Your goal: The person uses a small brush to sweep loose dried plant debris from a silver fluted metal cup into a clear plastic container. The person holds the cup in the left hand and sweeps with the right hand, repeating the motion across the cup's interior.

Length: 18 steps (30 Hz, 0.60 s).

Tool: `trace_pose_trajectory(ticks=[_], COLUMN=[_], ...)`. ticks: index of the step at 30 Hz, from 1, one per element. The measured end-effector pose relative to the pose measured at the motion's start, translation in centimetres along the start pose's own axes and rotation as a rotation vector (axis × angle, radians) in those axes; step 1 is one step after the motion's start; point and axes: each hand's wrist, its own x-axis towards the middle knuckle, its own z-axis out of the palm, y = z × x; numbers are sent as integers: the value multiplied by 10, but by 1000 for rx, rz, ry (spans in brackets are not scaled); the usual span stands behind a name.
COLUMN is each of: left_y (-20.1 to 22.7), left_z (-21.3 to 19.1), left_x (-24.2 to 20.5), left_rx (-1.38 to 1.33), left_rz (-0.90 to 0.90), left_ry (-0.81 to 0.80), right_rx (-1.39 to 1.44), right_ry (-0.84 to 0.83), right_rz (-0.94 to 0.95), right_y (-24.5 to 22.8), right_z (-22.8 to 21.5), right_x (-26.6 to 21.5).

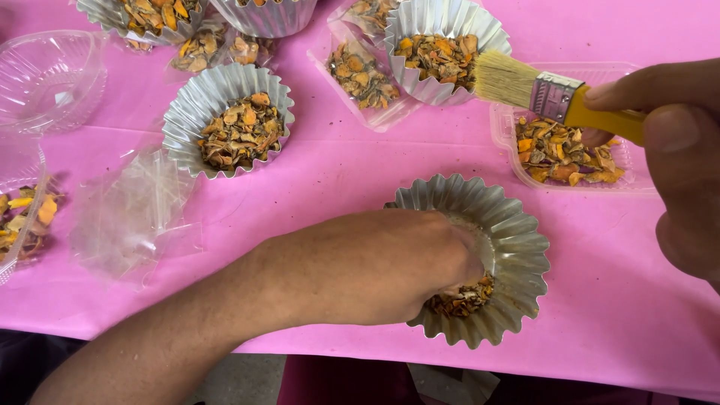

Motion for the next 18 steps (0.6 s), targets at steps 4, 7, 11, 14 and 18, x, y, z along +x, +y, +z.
trace_pose_trajectory(ticks=[4, 7, 11, 14, 18], left_y=[9, 10, -1, -11, -29], left_z=[-8, -13, -11, -11, -7], left_x=[-2, -4, -8, -10, -7], left_rx=[47, -36, -253, -515, -1106], left_rz=[-141, -210, -172, -100, -127], left_ry=[-45, -32, 138, 351, 488], right_rx=[17, 49, -21, 115, 291], right_ry=[-5, 35, -13, 24, 169], right_rz=[44, -50, 66, 177, 164], right_y=[0, 3, -12, 20, 82], right_z=[1, 3, -6, -7, -16], right_x=[-2, -1, -2, -15, -34])
